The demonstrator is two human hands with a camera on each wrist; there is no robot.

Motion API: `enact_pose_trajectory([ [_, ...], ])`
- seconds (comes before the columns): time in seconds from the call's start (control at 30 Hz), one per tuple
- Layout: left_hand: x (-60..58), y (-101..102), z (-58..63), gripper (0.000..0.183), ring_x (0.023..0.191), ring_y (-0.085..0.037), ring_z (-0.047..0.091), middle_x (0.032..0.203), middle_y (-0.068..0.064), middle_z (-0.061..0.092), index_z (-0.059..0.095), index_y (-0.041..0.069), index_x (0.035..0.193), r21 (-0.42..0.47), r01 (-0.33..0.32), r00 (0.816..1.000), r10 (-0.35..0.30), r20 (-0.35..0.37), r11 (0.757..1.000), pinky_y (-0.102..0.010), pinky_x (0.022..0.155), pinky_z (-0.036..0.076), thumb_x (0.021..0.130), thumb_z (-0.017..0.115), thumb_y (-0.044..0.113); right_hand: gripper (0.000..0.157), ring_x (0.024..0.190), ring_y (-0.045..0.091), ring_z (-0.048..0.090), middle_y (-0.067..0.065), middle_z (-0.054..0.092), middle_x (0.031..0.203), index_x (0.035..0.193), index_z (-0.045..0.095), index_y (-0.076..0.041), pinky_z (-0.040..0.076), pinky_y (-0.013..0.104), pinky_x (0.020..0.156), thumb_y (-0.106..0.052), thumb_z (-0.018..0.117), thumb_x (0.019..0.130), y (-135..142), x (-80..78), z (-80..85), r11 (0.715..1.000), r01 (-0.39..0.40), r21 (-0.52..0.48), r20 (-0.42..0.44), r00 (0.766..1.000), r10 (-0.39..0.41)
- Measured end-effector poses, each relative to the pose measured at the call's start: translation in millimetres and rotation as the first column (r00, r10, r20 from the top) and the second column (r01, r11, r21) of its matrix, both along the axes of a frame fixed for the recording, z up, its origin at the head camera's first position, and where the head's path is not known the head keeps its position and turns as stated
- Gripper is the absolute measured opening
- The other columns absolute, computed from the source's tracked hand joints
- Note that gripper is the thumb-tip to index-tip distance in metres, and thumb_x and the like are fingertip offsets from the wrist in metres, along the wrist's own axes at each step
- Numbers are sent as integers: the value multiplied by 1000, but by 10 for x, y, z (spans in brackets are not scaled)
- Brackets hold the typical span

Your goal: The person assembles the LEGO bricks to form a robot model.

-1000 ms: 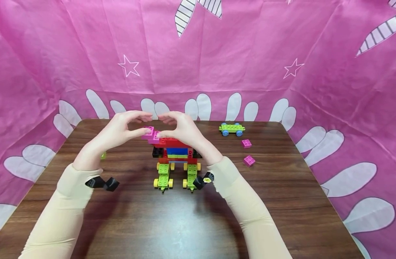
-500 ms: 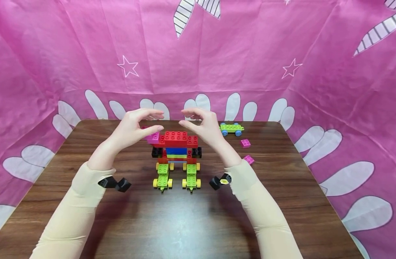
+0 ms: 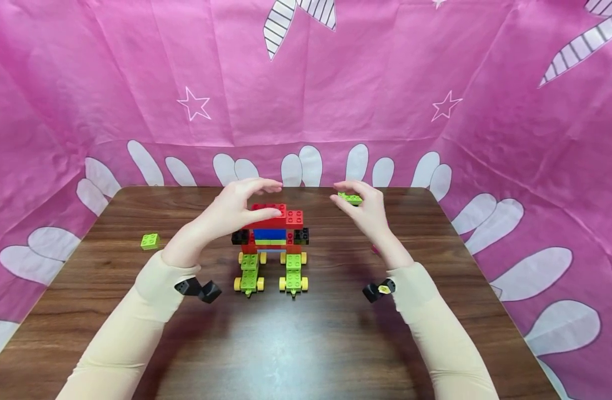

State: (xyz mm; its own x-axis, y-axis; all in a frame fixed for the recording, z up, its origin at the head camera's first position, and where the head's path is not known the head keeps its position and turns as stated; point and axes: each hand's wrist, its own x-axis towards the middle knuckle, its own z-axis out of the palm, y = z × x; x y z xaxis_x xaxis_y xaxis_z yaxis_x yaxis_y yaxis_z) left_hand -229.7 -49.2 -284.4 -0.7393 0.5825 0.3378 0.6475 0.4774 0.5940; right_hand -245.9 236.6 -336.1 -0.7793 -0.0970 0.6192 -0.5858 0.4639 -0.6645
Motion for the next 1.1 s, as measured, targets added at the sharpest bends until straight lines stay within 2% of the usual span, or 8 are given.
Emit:
enact_pose_trajectory([
  [0.17, 34, 137, -24, 55, 120, -20, 56, 127, -7, 62, 56, 9, 133, -37, 1, 999, 0, 32, 999, -37, 103, 44, 86, 73, 31, 22, 79, -4, 59, 30, 67, 97, 103, 68, 11, 45, 8, 69, 5, 71, 82, 238, 126, -68, 996, 87, 14, 104, 991, -88],
  [0.3, 20, 203, -64, 55, 120, -19, 56, 128, -5, 62, 55, 10, 133, -49, -13, 998, 16, 61, 999, -36, 103, 45, 86, 73, 32, 25, 77, -7, 58, 29, 67, 96, 106, 68, 10, 45, 10, 70, -2, 72, 84, 502, 112, -304, 991, 127, 47, 183, 974, -133],
  [0.47, -15, 246, -130, 53, 121, -20, 55, 128, -7, 62, 55, 10, 134, -82, -18, 995, 27, 98, 996, -36, 103, 45, 88, 71, 32, 35, 79, -5, 59, 15, 70, 100, 112, 69, -2, 45, 14, 73, -22, 75, 85, 905, 13, -733, 975, 182, 125, 334, 918, -214],
  [0.53, -29, 258, -148, 53, 121, -21, 55, 128, -7, 62, 55, 10, 134, -83, -22, 994, 31, 107, 996, -37, 102, 45, 88, 71, 31, 38, 81, -3, 57, 14, 70, 102, 113, 68, -4, 43, 13, 73, -28, 75, 84, 1022, 7, -832, 968, 193, 161, 372, 896, -241],
  [0.77, -75, 303, -188, 55, 122, -22, 54, 128, -7, 62, 56, 11, 133, -78, -44, 988, 55, 145, 996, -38, 102, 46, 86, 72, 34, 39, 77, -7, 56, 19, 70, 99, 109, 68, -2, 44, 11, 69, -30, 76, 83, 1269, -5, -1032, 957, 110, 270, 398, 892, -214],
  [0.87, -84, 326, -201, 55, 122, -21, 54, 128, -6, 62, 56, 11, 133, -96, -49, 986, 63, 157, 994, -38, 102, 46, 85, 73, 33, 43, 79, -7, 57, 20, 70, 101, 113, 66, -1, 45, 10, 70, -30, 77, 82, 1341, -2, -1103, 953, 63, 297, 447, 872, -198],
  [1.03, -87, 350, -208, 58, 123, -22, 54, 129, -6, 62, 56, 12, 134, -123, -52, 982, 73, 173, 991, -38, 102, 46, 84, 75, 31, 51, 87, 4, 60, 19, 68, 105, 118, 63, 0, 46, 13, 75, -32, 78, 81, 1406, 16, -1188, 943, 15, 334, 516, 834, -195],
  [1.1, -82, 355, -203, 59, 123, -22, 55, 129, -6, 62, 55, 11, 134, -129, -49, 983, 71, 172, 990, -38, 103, 45, 83, 76, 32, 52, 87, 9, 60, 18, 68, 104, 117, 63, 0, 46, 15, 75, -32, 78, 81, 1411, 23, -1206, 938, 9, 347, 520, 830, -200],
])
